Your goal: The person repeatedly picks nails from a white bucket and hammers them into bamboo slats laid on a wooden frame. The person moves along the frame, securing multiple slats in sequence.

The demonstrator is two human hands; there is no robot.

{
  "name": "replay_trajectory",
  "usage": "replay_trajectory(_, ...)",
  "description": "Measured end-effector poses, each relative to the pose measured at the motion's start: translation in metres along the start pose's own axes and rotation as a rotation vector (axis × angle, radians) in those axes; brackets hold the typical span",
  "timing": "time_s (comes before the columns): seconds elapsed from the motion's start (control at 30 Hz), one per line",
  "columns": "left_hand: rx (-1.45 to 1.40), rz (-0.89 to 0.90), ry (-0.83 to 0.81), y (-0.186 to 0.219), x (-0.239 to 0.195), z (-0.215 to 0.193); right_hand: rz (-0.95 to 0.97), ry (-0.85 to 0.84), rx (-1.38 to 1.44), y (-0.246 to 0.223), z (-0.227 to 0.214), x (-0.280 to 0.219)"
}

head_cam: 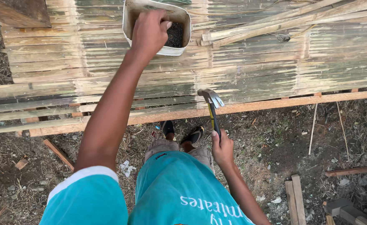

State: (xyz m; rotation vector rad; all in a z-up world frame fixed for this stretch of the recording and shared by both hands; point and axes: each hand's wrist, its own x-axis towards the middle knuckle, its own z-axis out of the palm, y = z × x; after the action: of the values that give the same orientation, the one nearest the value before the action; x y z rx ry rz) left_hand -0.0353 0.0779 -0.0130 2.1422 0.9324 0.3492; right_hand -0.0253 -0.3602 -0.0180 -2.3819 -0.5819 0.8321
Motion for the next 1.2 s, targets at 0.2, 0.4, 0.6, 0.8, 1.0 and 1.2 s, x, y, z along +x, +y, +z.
replay_trajectory(0.2, -0.268, -0.228, -0.184, 0.030, -0.126, 0.069, 0.000, -0.014, -0.109, 0.013, -0.001, -0.006)
replay_trajectory(0.4, -0.308, -0.178, -0.061, 0.008, -0.191, 0.144, -0.017, -0.025, -0.089, 0.038, -0.002, 0.000)
replay_trajectory(0.6, -0.072, -0.075, 0.115, -0.002, -0.204, 0.194, 0.060, -0.091, -0.114, 0.040, -0.010, 0.008)
replay_trajectory(0.8, 0.043, 0.034, 0.199, 0.000, -0.207, 0.215, -0.068, -0.037, 0.016, 0.024, -0.047, -0.018)
replay_trajectory(1.0, 0.045, -0.074, 0.165, -0.006, -0.204, 0.219, -0.225, -0.013, 0.077, 0.003, -0.037, -0.018)
replay_trajectory(1.2, 0.070, -0.024, 0.028, -0.020, -0.198, 0.196, -0.127, -0.061, -0.056, 0.029, -0.014, 0.011)
